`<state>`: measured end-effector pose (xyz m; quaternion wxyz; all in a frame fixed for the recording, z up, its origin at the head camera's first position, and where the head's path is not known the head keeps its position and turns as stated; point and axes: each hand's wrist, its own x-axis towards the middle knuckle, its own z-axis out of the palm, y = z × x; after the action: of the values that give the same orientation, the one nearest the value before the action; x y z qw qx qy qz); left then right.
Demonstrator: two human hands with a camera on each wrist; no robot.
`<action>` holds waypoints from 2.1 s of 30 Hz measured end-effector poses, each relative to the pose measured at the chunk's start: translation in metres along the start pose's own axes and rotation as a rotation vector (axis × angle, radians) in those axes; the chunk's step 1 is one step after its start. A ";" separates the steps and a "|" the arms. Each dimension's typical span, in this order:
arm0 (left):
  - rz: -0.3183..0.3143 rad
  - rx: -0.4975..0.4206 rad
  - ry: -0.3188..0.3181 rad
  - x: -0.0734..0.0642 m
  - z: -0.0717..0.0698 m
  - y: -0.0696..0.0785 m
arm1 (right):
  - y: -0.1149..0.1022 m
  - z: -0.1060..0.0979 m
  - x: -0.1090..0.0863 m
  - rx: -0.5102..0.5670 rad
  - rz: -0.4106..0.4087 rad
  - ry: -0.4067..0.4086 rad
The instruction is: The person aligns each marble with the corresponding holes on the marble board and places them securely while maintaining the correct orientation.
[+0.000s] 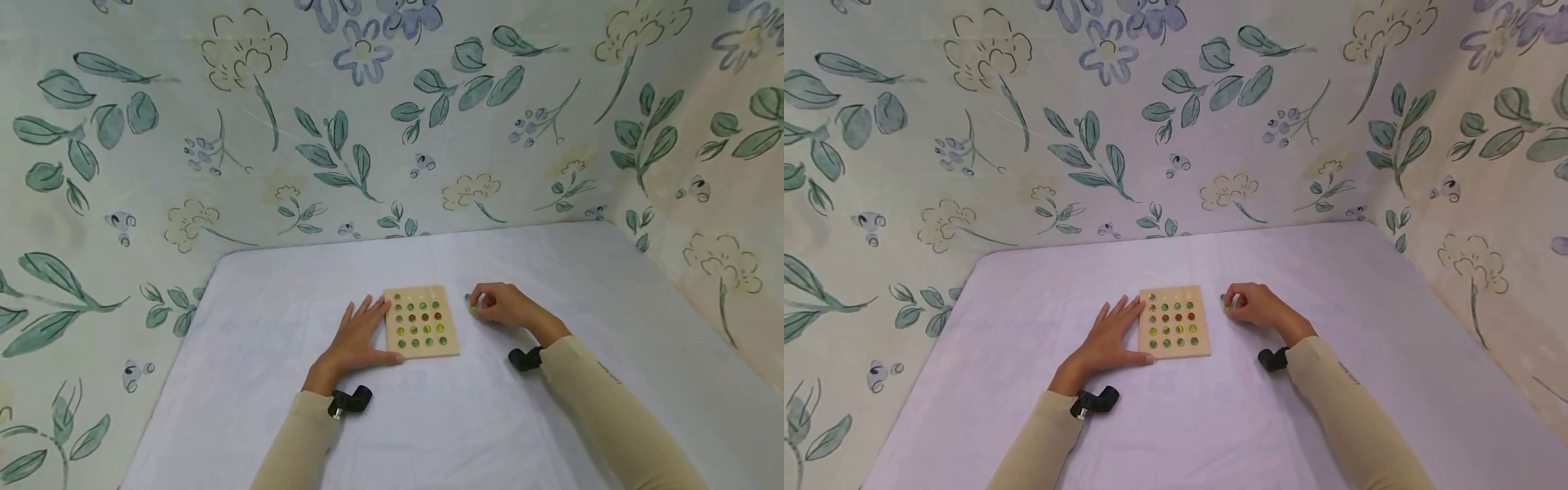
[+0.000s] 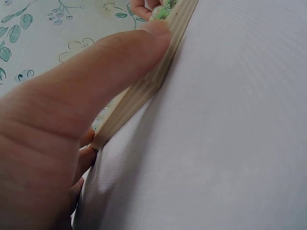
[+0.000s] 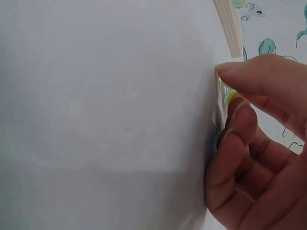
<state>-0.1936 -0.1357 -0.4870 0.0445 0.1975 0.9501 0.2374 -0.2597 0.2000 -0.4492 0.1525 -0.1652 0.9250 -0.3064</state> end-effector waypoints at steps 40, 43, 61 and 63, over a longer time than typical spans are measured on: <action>0.009 -0.013 0.022 -0.001 0.004 -0.002 | -0.013 -0.010 0.005 0.032 0.010 -0.011; 0.006 -0.004 0.020 -0.001 0.004 -0.002 | -0.016 -0.010 0.006 0.046 0.012 -0.014; 0.004 -0.003 0.011 -0.001 0.006 -0.004 | -0.034 0.000 0.017 0.072 0.017 -0.019; 0.003 -0.004 0.010 -0.001 0.006 -0.003 | -0.036 0.001 0.019 0.079 0.022 -0.022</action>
<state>-0.1928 -0.1365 -0.4935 0.0396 0.1974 0.9496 0.2401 -0.2684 0.1651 -0.4311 0.1726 -0.1522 0.9122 -0.3391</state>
